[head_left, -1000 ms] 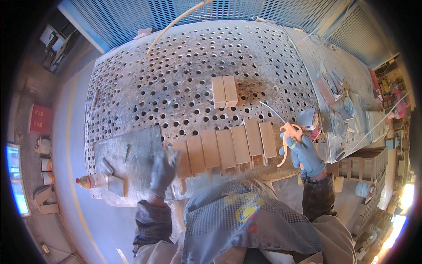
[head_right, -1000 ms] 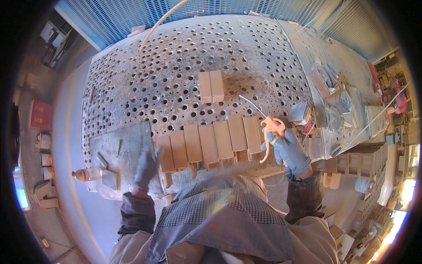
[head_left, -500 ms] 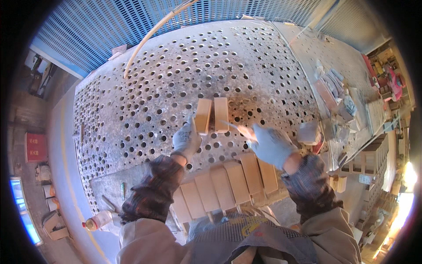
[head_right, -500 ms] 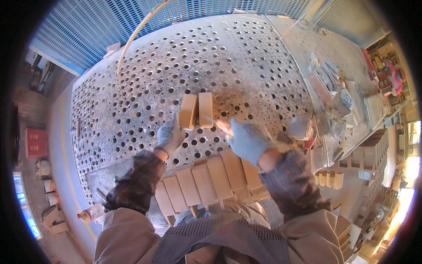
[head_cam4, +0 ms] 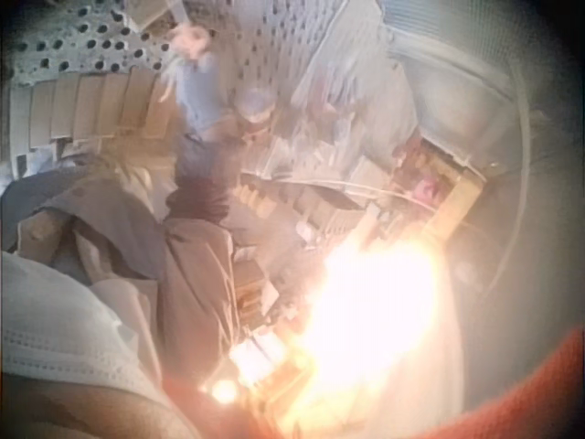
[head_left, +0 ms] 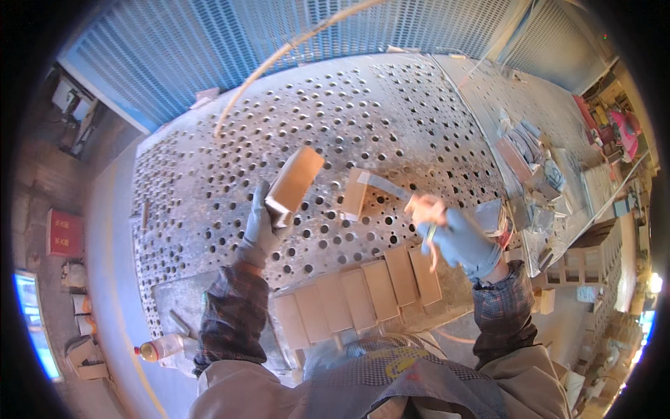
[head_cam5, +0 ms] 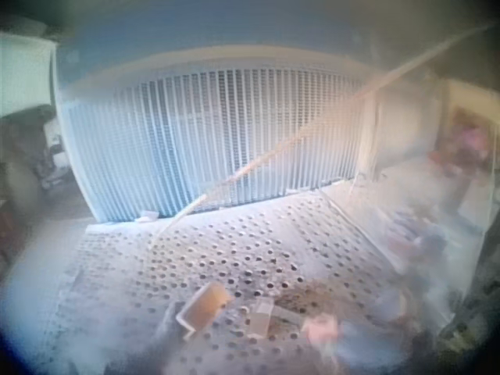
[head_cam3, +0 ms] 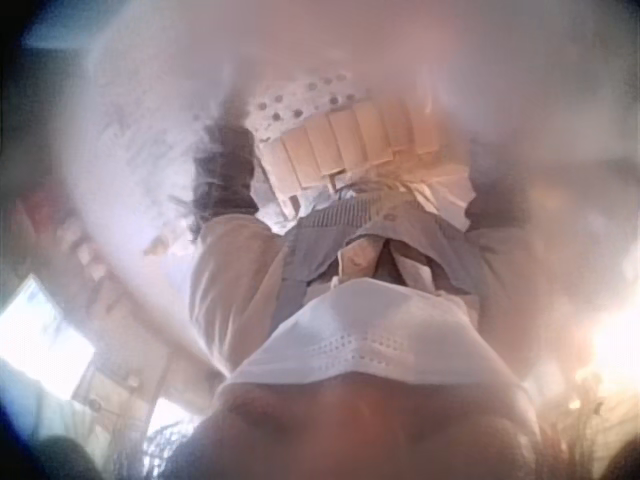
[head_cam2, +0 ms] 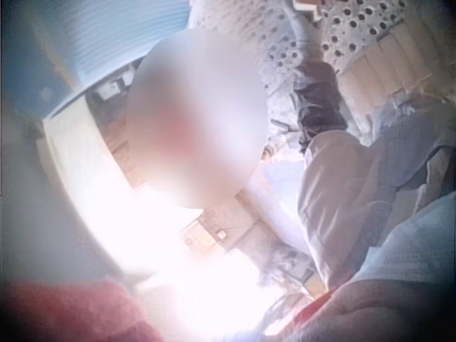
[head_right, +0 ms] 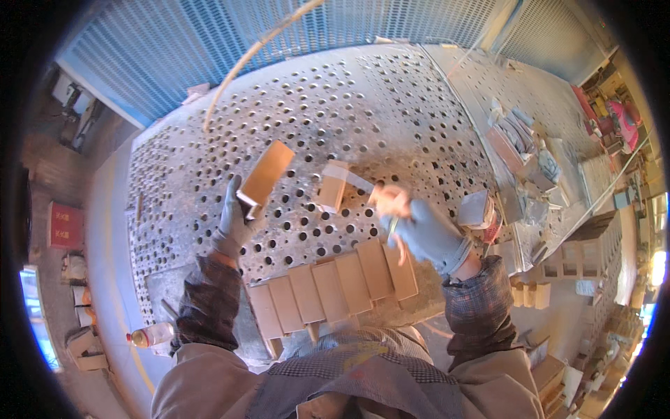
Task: The person assembles small wooden blocks into a larger structure using a handheld tool to apply adhesive. They repeatedly pick up blocks, align them, and place them into a cardboard box.
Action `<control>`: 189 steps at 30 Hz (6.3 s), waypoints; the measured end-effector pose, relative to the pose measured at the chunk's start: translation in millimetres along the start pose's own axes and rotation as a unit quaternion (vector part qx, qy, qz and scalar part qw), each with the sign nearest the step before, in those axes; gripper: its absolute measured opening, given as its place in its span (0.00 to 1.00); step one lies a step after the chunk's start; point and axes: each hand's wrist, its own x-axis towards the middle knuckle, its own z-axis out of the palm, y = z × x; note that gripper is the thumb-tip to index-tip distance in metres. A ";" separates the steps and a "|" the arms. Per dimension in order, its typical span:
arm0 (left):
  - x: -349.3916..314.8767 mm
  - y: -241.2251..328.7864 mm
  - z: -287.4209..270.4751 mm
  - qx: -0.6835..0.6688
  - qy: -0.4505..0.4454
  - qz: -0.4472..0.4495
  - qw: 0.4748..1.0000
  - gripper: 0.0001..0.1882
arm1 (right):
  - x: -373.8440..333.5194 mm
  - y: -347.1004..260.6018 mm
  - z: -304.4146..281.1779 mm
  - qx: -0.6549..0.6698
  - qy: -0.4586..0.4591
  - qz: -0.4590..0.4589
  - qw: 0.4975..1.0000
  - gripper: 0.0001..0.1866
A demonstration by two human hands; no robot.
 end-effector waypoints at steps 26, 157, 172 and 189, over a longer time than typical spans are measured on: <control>-271.5 -49.1 -109.6 0.037 -0.004 0.151 0.988 0.34 | -141.6 -35.0 46.6 0.066 0.001 -0.070 0.995 0.15; -197.8 -130.7 -131.0 0.167 0.159 0.177 0.957 0.31 | -7.3 311.6 -104.8 -0.104 0.200 -0.090 0.970 0.25; -153.5 -185.0 -173.3 0.015 0.187 0.080 0.979 0.35 | -1.4 297.1 -50.7 0.288 0.054 0.031 0.955 0.28; -128.8 -78.4 -159.2 0.304 0.001 -0.011 0.953 0.37 | -302.3 245.8 101.0 0.276 0.443 -0.064 0.850 0.30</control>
